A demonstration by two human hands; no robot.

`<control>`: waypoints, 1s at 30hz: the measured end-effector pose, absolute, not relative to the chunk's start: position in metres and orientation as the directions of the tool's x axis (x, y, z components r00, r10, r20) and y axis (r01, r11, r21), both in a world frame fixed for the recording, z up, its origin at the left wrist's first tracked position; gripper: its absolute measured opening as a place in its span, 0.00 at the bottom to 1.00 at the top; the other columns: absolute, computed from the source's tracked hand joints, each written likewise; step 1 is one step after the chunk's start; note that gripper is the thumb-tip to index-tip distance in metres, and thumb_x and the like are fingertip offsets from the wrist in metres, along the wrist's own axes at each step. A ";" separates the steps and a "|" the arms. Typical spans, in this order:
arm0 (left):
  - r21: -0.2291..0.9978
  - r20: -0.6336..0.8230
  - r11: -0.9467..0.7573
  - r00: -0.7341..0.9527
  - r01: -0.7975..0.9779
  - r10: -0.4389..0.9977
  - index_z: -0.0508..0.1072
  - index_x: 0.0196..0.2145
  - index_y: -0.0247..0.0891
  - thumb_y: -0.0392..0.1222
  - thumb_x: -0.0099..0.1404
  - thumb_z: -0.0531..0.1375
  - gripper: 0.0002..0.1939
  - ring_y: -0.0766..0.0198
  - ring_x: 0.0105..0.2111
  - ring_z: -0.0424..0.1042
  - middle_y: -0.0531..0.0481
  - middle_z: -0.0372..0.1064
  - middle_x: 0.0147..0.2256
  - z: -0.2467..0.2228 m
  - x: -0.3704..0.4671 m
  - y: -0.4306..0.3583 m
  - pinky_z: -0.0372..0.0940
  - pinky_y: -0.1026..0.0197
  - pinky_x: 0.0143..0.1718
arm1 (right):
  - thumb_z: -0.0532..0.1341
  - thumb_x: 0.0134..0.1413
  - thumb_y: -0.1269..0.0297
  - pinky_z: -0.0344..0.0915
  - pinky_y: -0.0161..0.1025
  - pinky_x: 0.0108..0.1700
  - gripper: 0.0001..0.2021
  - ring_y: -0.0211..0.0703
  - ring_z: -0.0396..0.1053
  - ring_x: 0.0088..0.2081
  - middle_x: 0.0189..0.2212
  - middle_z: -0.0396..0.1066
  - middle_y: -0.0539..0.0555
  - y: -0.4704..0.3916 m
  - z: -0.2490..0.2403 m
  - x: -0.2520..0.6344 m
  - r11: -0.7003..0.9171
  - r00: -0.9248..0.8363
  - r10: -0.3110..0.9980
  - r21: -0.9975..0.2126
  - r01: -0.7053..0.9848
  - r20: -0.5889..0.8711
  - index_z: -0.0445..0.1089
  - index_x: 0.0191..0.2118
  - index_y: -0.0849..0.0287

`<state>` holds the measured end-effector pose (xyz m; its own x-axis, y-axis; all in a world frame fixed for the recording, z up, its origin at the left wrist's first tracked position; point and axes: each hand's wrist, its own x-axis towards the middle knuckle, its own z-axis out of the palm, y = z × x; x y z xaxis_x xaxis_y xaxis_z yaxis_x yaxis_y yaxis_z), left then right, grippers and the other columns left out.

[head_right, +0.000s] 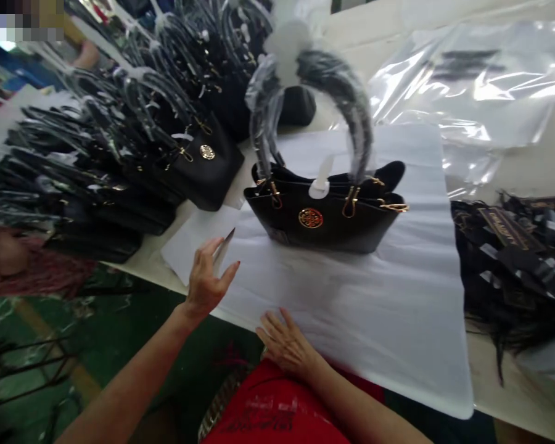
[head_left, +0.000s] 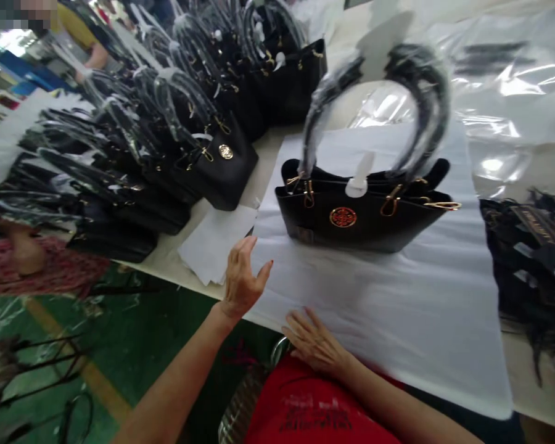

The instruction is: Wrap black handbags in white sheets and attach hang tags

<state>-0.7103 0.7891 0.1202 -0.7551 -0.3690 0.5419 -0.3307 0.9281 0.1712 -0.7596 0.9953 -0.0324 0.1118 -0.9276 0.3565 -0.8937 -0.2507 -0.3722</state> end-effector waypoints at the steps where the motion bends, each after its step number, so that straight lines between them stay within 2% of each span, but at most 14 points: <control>1: 0.184 0.528 0.915 -0.748 -0.360 -0.401 0.55 0.56 0.32 0.42 0.62 0.58 0.27 0.52 0.52 0.62 0.36 0.63 0.49 0.116 -0.695 0.788 0.62 0.49 0.53 | 0.56 0.58 0.53 0.57 0.57 0.57 0.24 0.54 0.58 0.57 0.54 0.64 0.61 0.992 -0.036 -0.757 -0.252 0.119 -0.927 -0.355 -0.900 0.356 0.62 0.55 0.62; 5: 0.238 0.489 0.857 -0.705 -0.458 -0.513 0.57 0.54 0.32 0.41 0.63 0.57 0.24 0.53 0.50 0.64 0.37 0.64 0.47 0.101 -0.645 0.783 0.63 0.50 0.51 | 0.56 0.58 0.56 0.60 0.52 0.56 0.23 0.53 0.59 0.56 0.54 0.64 0.61 0.985 -0.042 -0.762 -0.300 0.195 -0.917 -0.279 -0.912 0.348 0.61 0.56 0.64; 8: 0.274 0.447 0.820 -0.688 -0.503 -0.572 0.59 0.52 0.31 0.40 0.63 0.55 0.21 0.54 0.48 0.66 0.37 0.66 0.45 0.084 -0.619 0.786 0.65 0.51 0.49 | 0.55 0.59 0.60 0.61 0.52 0.56 0.23 0.52 0.58 0.57 0.55 0.63 0.61 0.984 -0.039 -0.767 -0.300 0.202 -0.918 -0.267 -0.916 0.341 0.59 0.58 0.65; 11: 0.295 0.292 0.812 -0.762 -0.503 -0.578 0.62 0.50 0.33 0.38 0.64 0.53 0.17 0.54 0.46 0.67 0.38 0.68 0.44 0.061 -0.604 0.796 0.65 0.51 0.48 | 0.53 0.61 0.62 0.62 0.51 0.55 0.22 0.51 0.59 0.57 0.55 0.63 0.61 0.984 -0.038 -0.766 -0.287 0.188 -0.924 -0.280 -0.916 0.332 0.57 0.59 0.65; 13: 0.295 0.139 0.843 -0.852 -0.450 -0.504 0.63 0.51 0.33 0.36 0.62 0.54 0.18 0.54 0.49 0.66 0.38 0.68 0.46 0.045 -0.599 0.805 0.64 0.51 0.49 | 0.52 0.61 0.62 0.65 0.49 0.54 0.21 0.50 0.62 0.55 0.53 0.65 0.61 0.982 -0.040 -0.765 -0.248 0.137 -0.930 -0.306 -0.919 0.342 0.59 0.58 0.65; 16: 0.271 -0.064 0.911 -0.950 -0.312 -0.307 0.62 0.53 0.36 0.37 0.59 0.59 0.23 0.50 0.55 0.59 0.39 0.64 0.52 0.027 -0.599 0.813 0.59 0.48 0.53 | 0.51 0.62 0.64 0.67 0.48 0.52 0.18 0.50 0.64 0.52 0.50 0.67 0.61 0.979 -0.044 -0.765 -0.171 0.024 -0.937 -0.398 -0.901 0.348 0.62 0.56 0.62; 18: 0.252 -0.153 0.932 -0.961 -0.262 -0.229 0.66 0.50 0.38 0.38 0.60 0.60 0.19 0.50 0.55 0.59 0.40 0.64 0.53 0.021 -0.603 0.812 0.57 0.47 0.52 | 0.52 0.61 0.64 0.67 0.49 0.51 0.17 0.50 0.65 0.51 0.49 0.69 0.60 0.977 -0.045 -0.765 -0.142 -0.042 -0.943 -0.514 -0.846 0.329 0.65 0.53 0.60; 21: 0.246 -0.214 0.930 -0.952 -0.271 -0.221 0.72 0.38 0.38 0.40 0.63 0.58 0.07 0.55 0.47 0.65 0.43 0.68 0.45 0.016 -0.614 0.801 0.59 0.52 0.46 | 0.53 0.60 0.63 0.67 0.51 0.50 0.14 0.51 0.66 0.49 0.45 0.70 0.60 0.973 -0.045 -0.766 -0.098 -0.121 -0.951 -0.646 -0.757 0.286 0.69 0.48 0.60; 24: 0.252 -0.252 0.928 -0.944 -0.275 -0.211 0.72 0.30 0.37 0.43 0.63 0.58 0.08 0.59 0.40 0.66 0.47 0.70 0.37 0.014 -0.629 0.787 0.59 0.57 0.40 | 0.54 0.59 0.62 0.68 0.51 0.47 0.12 0.51 0.68 0.45 0.41 0.72 0.60 0.968 -0.042 -0.766 -0.030 -0.196 -0.952 -0.709 -0.705 0.235 0.72 0.41 0.59; 28: 0.254 -0.287 0.924 -0.934 -0.287 -0.212 0.72 0.28 0.36 0.42 0.62 0.59 0.09 0.62 0.35 0.68 0.49 0.70 0.30 0.021 -0.648 0.774 0.60 0.61 0.36 | 0.52 0.57 0.63 0.69 0.47 0.43 0.13 0.48 0.70 0.40 0.36 0.73 0.58 0.958 -0.033 -0.771 0.059 -0.269 -0.955 -0.803 -0.593 0.128 0.73 0.34 0.58; 30: 0.234 -0.261 0.920 -0.932 -0.316 -0.254 0.72 0.33 0.34 0.43 0.65 0.55 0.10 0.59 0.38 0.68 0.45 0.71 0.34 0.033 -0.653 0.773 0.61 0.58 0.39 | 0.52 0.56 0.62 0.70 0.42 0.38 0.14 0.45 0.71 0.35 0.31 0.73 0.55 0.952 -0.024 -0.778 0.097 -0.279 -0.958 -0.844 -0.527 0.063 0.74 0.29 0.56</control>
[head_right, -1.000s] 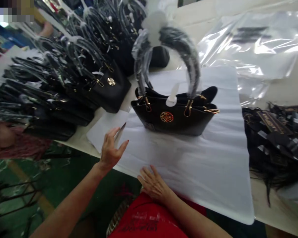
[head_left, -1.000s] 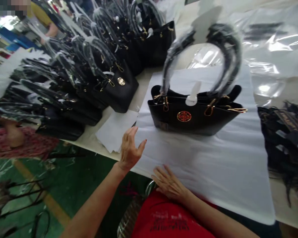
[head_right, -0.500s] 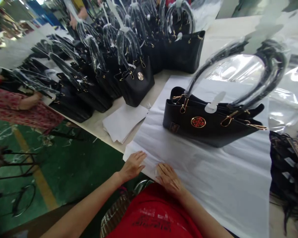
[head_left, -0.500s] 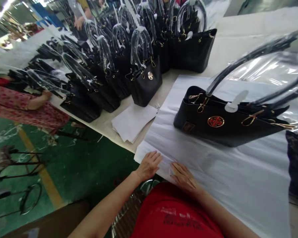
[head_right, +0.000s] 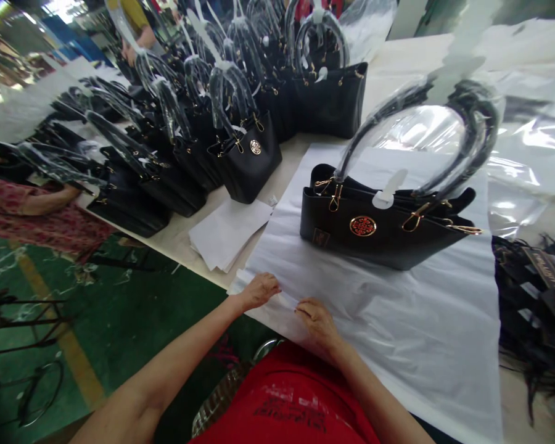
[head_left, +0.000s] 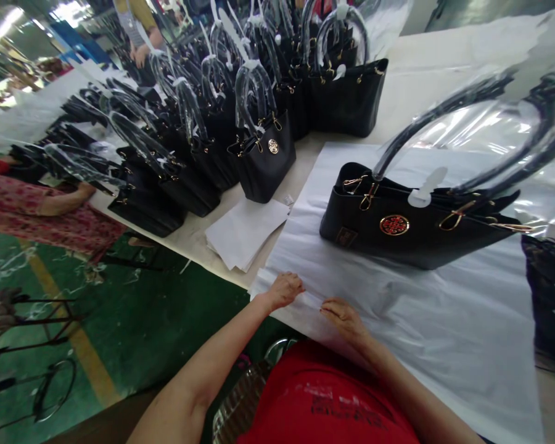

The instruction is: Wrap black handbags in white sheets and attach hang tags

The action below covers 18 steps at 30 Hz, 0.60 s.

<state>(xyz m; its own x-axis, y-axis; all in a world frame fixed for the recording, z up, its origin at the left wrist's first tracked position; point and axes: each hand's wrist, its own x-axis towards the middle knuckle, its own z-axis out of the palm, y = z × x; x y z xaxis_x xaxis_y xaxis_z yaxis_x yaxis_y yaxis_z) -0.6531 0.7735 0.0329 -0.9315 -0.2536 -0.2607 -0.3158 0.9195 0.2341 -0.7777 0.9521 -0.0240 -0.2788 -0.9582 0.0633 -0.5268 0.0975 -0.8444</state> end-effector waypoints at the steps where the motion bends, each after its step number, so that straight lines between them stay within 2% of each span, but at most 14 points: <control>1: 0.232 -0.231 0.921 -0.937 -0.314 -0.261 0.71 0.37 0.34 0.46 0.65 0.55 0.12 0.57 0.42 0.67 0.42 0.70 0.38 0.040 -0.654 0.775 0.60 0.55 0.43 | 0.52 0.56 0.62 0.69 0.39 0.34 0.15 0.43 0.71 0.32 0.27 0.73 0.53 0.950 -0.019 -0.782 0.120 -0.283 -0.959 -0.861 -0.494 0.029 0.73 0.27 0.56; 2: 0.237 -0.194 0.928 -0.950 -0.286 -0.243 0.70 0.43 0.34 0.50 0.64 0.56 0.17 0.54 0.47 0.65 0.40 0.69 0.44 0.047 -0.655 0.778 0.59 0.52 0.47 | 0.52 0.56 0.61 0.68 0.37 0.31 0.15 0.42 0.70 0.29 0.24 0.72 0.52 0.948 -0.014 -0.787 0.145 -0.289 -0.957 -0.876 -0.461 -0.006 0.73 0.25 0.56; 4: 0.243 -0.131 0.956 -0.982 -0.162 -0.134 0.62 0.53 0.35 0.57 0.56 0.61 0.33 0.49 0.55 0.59 0.36 0.62 0.53 0.058 -0.655 0.786 0.52 0.45 0.55 | 0.52 0.55 0.60 0.65 0.35 0.24 0.16 0.40 0.68 0.24 0.20 0.70 0.50 0.944 -0.004 -0.798 0.197 -0.309 -0.948 -0.895 -0.399 -0.071 0.73 0.25 0.57; 5: 0.235 -0.119 0.968 -0.991 -0.091 -0.064 0.58 0.57 0.36 0.57 0.52 0.65 0.40 0.46 0.57 0.55 0.35 0.58 0.57 0.062 -0.656 0.790 0.48 0.42 0.57 | 0.52 0.55 0.60 0.64 0.34 0.22 0.16 0.39 0.67 0.23 0.19 0.70 0.50 0.942 0.000 -0.803 0.220 -0.321 -0.942 -0.901 -0.374 -0.097 0.73 0.25 0.58; 6: 0.224 -0.124 0.974 -0.992 -0.036 -0.008 0.55 0.58 0.37 0.54 0.50 0.67 0.43 0.44 0.58 0.53 0.34 0.55 0.58 0.063 -0.658 0.794 0.45 0.39 0.58 | 0.52 0.55 0.59 0.62 0.33 0.21 0.16 0.39 0.66 0.21 0.18 0.69 0.49 0.940 0.004 -0.808 0.240 -0.331 -0.936 -0.904 -0.354 -0.118 0.73 0.25 0.59; 7: 0.222 -0.151 0.975 -0.988 -0.016 0.018 0.55 0.59 0.37 0.49 0.52 0.67 0.40 0.44 0.59 0.53 0.33 0.55 0.58 0.063 -0.661 0.796 0.43 0.38 0.58 | 0.52 0.55 0.59 0.61 0.33 0.20 0.16 0.38 0.65 0.20 0.18 0.69 0.49 0.938 0.008 -0.813 0.255 -0.343 -0.930 -0.904 -0.343 -0.132 0.72 0.25 0.59; 10: 0.273 -0.280 0.956 -0.959 -0.110 -0.030 0.66 0.49 0.36 0.33 0.63 0.55 0.16 0.51 0.53 0.62 0.37 0.66 0.49 0.059 -0.681 0.795 0.45 0.42 0.58 | 0.53 0.55 0.57 0.62 0.34 0.21 0.17 0.39 0.65 0.21 0.17 0.68 0.50 0.934 0.017 -0.824 0.284 -0.403 -0.907 -0.888 -0.360 -0.127 0.71 0.22 0.59; 12: 0.310 -0.341 0.932 -0.937 -0.188 -0.075 0.71 0.39 0.34 0.30 0.65 0.50 0.11 0.55 0.46 0.67 0.41 0.71 0.40 0.058 -0.697 0.787 0.52 0.47 0.55 | 0.51 0.57 0.57 0.66 0.39 0.30 0.17 0.43 0.68 0.27 0.23 0.71 0.53 0.938 0.023 -0.825 0.304 -0.486 -0.870 -0.867 -0.394 -0.085 0.72 0.26 0.58; 14: 0.336 -0.369 0.912 -0.923 -0.238 -0.105 0.71 0.34 0.35 0.34 0.65 0.50 0.11 0.57 0.39 0.69 0.43 0.72 0.35 0.062 -0.714 0.776 0.58 0.51 0.48 | 0.50 0.58 0.58 0.65 0.46 0.42 0.15 0.47 0.69 0.37 0.32 0.73 0.57 0.950 0.031 -0.817 0.298 -0.570 -0.821 -0.826 -0.479 0.035 0.72 0.34 0.58; 16: 0.379 -0.394 0.882 -0.911 -0.281 -0.121 0.71 0.32 0.36 0.38 0.66 0.50 0.10 0.59 0.35 0.69 0.47 0.72 0.32 0.071 -0.729 0.764 0.61 0.57 0.40 | 0.54 0.58 0.60 0.61 0.50 0.48 0.12 0.50 0.67 0.44 0.40 0.71 0.59 0.968 0.037 -0.805 0.249 -0.557 -0.788 -0.692 -0.678 0.262 0.69 0.43 0.58; 18: 0.434 -0.416 0.846 -0.902 -0.309 -0.116 0.71 0.30 0.36 0.39 0.64 0.51 0.10 0.62 0.31 0.68 0.50 0.70 0.28 0.082 -0.744 0.754 0.60 0.62 0.34 | 0.57 0.56 0.64 0.58 0.52 0.52 0.15 0.52 0.65 0.48 0.44 0.69 0.60 0.984 0.038 -0.794 0.209 -0.425 -0.774 -0.445 -0.871 0.469 0.65 0.49 0.58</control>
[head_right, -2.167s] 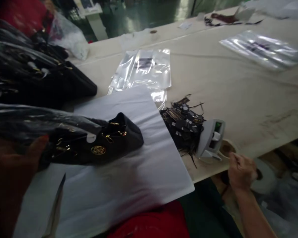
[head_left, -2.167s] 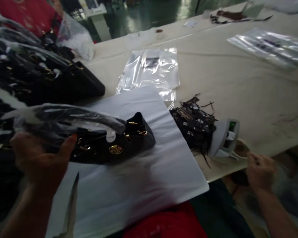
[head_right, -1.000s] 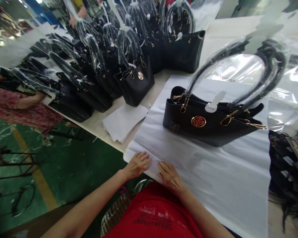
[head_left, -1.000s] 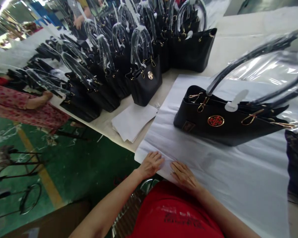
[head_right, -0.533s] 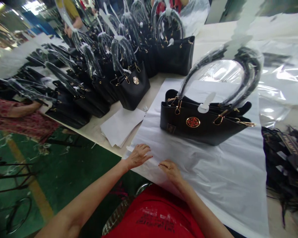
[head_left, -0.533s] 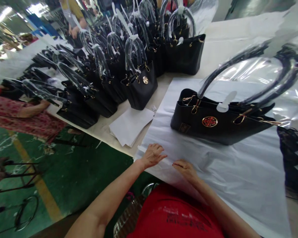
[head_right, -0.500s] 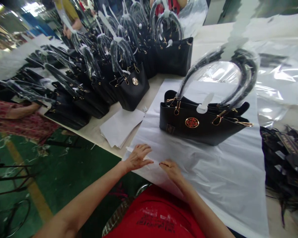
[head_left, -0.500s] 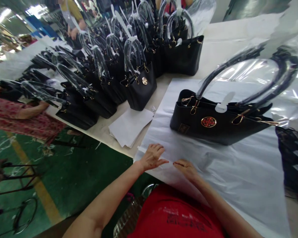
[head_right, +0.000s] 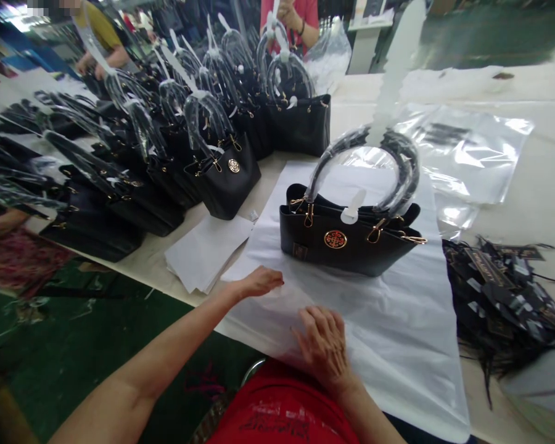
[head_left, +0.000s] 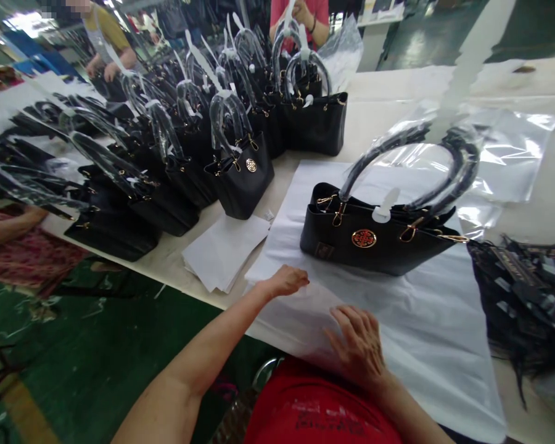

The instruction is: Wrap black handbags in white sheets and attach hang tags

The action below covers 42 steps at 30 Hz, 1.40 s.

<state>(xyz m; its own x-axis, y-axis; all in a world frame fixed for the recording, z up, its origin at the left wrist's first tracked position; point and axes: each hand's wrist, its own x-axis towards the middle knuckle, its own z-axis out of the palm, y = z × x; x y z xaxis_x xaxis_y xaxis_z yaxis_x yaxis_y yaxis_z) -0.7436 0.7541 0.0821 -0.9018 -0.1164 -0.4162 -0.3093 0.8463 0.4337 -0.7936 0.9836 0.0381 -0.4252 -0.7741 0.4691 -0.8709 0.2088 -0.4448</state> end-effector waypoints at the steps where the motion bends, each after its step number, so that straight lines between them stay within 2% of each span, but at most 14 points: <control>1: 0.462 -0.426 0.827 -0.898 -0.320 -0.109 0.71 0.28 0.36 0.38 0.63 0.52 0.10 0.64 0.29 0.67 0.51 0.69 0.26 0.088 -0.750 0.750 0.59 0.64 0.31 | 0.58 0.55 0.65 0.56 0.54 0.54 0.17 0.54 0.63 0.50 0.46 0.68 0.61 0.989 0.037 -0.791 0.211 -0.361 -0.773 -0.325 -0.922 0.521 0.63 0.52 0.59; 4: 0.532 -0.457 0.765 -0.884 -0.363 -0.101 0.69 0.24 0.35 0.38 0.62 0.52 0.11 0.68 0.23 0.63 0.54 0.63 0.21 0.100 -0.765 0.740 0.56 0.67 0.25 | 0.58 0.54 0.69 0.49 0.62 0.57 0.21 0.60 0.59 0.54 0.50 0.64 0.65 0.992 0.030 -0.797 0.297 -0.319 -0.774 -0.132 -0.946 0.547 0.60 0.54 0.62; 8: 0.566 -0.466 0.716 -0.875 -0.408 -0.130 0.68 0.22 0.34 0.38 0.61 0.51 0.12 0.70 0.19 0.58 0.56 0.57 0.17 0.107 -0.776 0.731 0.55 0.68 0.21 | 0.53 0.52 0.79 0.50 0.62 0.57 0.20 0.57 0.61 0.52 0.48 0.67 0.64 0.979 0.031 -0.828 0.333 -0.292 -0.754 -0.040 -0.942 0.589 0.63 0.52 0.62; 11: 0.556 -0.397 0.732 -0.899 -0.394 -0.182 0.70 0.23 0.33 0.39 0.60 0.53 0.12 0.68 0.21 0.61 0.55 0.60 0.18 0.117 -0.780 0.726 0.57 0.66 0.23 | 0.52 0.54 0.78 0.57 0.53 0.53 0.15 0.50 0.67 0.44 0.40 0.71 0.59 0.972 0.047 -0.847 0.282 -0.267 -0.738 -0.075 -0.956 0.620 0.69 0.44 0.61; 14: 0.522 -0.250 0.772 -0.930 -0.363 -0.268 0.72 0.28 0.34 0.41 0.63 0.53 0.12 0.62 0.29 0.67 0.50 0.68 0.25 0.141 -0.776 0.728 0.62 0.62 0.33 | 0.52 0.55 0.75 0.65 0.42 0.41 0.13 0.44 0.69 0.36 0.33 0.72 0.55 0.972 0.070 -0.858 0.249 -0.343 -0.760 -0.240 -0.938 0.552 0.72 0.39 0.58; 16: 0.479 -0.048 0.816 -0.937 -0.325 -0.345 0.72 0.35 0.33 0.43 0.64 0.53 0.12 0.58 0.37 0.68 0.44 0.70 0.34 0.160 -0.766 0.738 0.61 0.56 0.42 | 0.52 0.55 0.74 0.66 0.37 0.36 0.13 0.41 0.69 0.34 0.32 0.73 0.52 0.972 0.089 -0.863 0.244 -0.406 -0.775 -0.363 -0.899 0.485 0.73 0.37 0.56; 18: 0.385 0.310 0.901 -0.892 -0.200 -0.330 0.70 0.39 0.32 0.42 0.65 0.53 0.12 0.55 0.41 0.67 0.41 0.70 0.38 0.176 -0.753 0.757 0.60 0.52 0.46 | 0.52 0.55 0.73 0.66 0.36 0.36 0.13 0.40 0.70 0.33 0.32 0.73 0.51 0.971 0.109 -0.871 0.236 -0.433 -0.775 -0.425 -0.874 0.460 0.73 0.37 0.55; 21: 0.124 0.660 0.983 -0.751 0.134 0.020 0.69 0.39 0.31 0.37 0.64 0.54 0.08 0.59 0.37 0.67 0.43 0.69 0.33 0.188 -0.743 0.794 0.64 0.56 0.40 | 0.51 0.56 0.73 0.64 0.36 0.36 0.14 0.41 0.70 0.33 0.32 0.73 0.52 0.964 0.143 -0.890 0.241 -0.397 -0.744 -0.338 -0.910 0.537 0.72 0.41 0.57; 24: -0.071 0.594 0.948 -0.750 0.309 0.289 0.69 0.35 0.31 0.33 0.64 0.53 0.06 0.60 0.36 0.68 0.44 0.69 0.34 0.184 -0.758 0.826 0.65 0.59 0.37 | 0.51 0.56 0.74 0.62 0.36 0.34 0.13 0.42 0.70 0.31 0.31 0.73 0.53 0.948 0.177 -0.917 0.326 -0.342 -0.708 -0.145 -0.934 0.618 0.72 0.41 0.58; 26: -0.150 0.529 0.943 -0.781 0.297 0.331 0.70 0.37 0.29 0.31 0.64 0.51 0.08 0.59 0.36 0.68 0.41 0.69 0.38 0.177 -0.782 0.836 0.66 0.58 0.37 | 0.54 0.55 0.73 0.60 0.36 0.32 0.11 0.41 0.70 0.29 0.29 0.73 0.52 0.935 0.195 -0.934 0.413 -0.356 -0.713 -0.049 -0.910 0.605 0.72 0.39 0.58; 31: -0.166 0.548 0.984 -0.824 0.063 0.146 0.62 0.50 0.19 0.28 0.64 0.46 0.18 0.53 0.45 0.68 0.33 0.67 0.46 0.163 -0.848 0.827 0.65 0.55 0.48 | 0.58 0.53 0.72 0.58 0.35 0.28 0.09 0.42 0.71 0.30 0.30 0.73 0.52 0.918 0.217 -0.953 0.529 -0.452 -0.760 0.040 -0.848 0.467 0.71 0.40 0.58; 35: -0.103 0.486 0.995 -0.873 -0.008 0.043 0.57 0.55 0.25 0.34 0.66 0.50 0.21 0.51 0.53 0.64 0.33 0.60 0.55 0.158 -0.878 0.814 0.63 0.53 0.52 | 0.56 0.58 0.69 0.63 0.34 0.37 0.09 0.41 0.70 0.37 0.36 0.72 0.55 0.931 0.225 -0.957 0.347 -0.220 -0.661 0.032 -0.937 0.717 0.69 0.44 0.59; 39: -0.025 0.273 1.000 -0.962 0.008 0.014 0.49 0.59 0.22 0.36 0.61 0.57 0.33 0.52 0.59 0.56 0.29 0.53 0.59 0.168 -0.899 0.806 0.57 0.55 0.57 | 0.62 0.51 0.55 0.63 0.47 0.48 0.25 0.53 0.66 0.46 0.45 0.67 0.63 0.935 0.242 -0.978 0.371 -0.348 -0.354 -0.211 -0.904 0.868 0.63 0.53 0.61; 42: 0.014 0.123 0.998 -0.990 0.067 0.064 0.55 0.54 0.22 0.38 0.56 0.63 0.33 0.51 0.60 0.52 0.29 0.57 0.56 0.182 -0.913 0.801 0.49 0.54 0.62 | 0.62 0.44 0.44 0.67 0.47 0.39 0.34 0.52 0.69 0.39 0.40 0.70 0.60 0.919 0.254 -0.998 0.238 -0.633 -0.502 -0.610 -0.756 0.589 0.61 0.52 0.62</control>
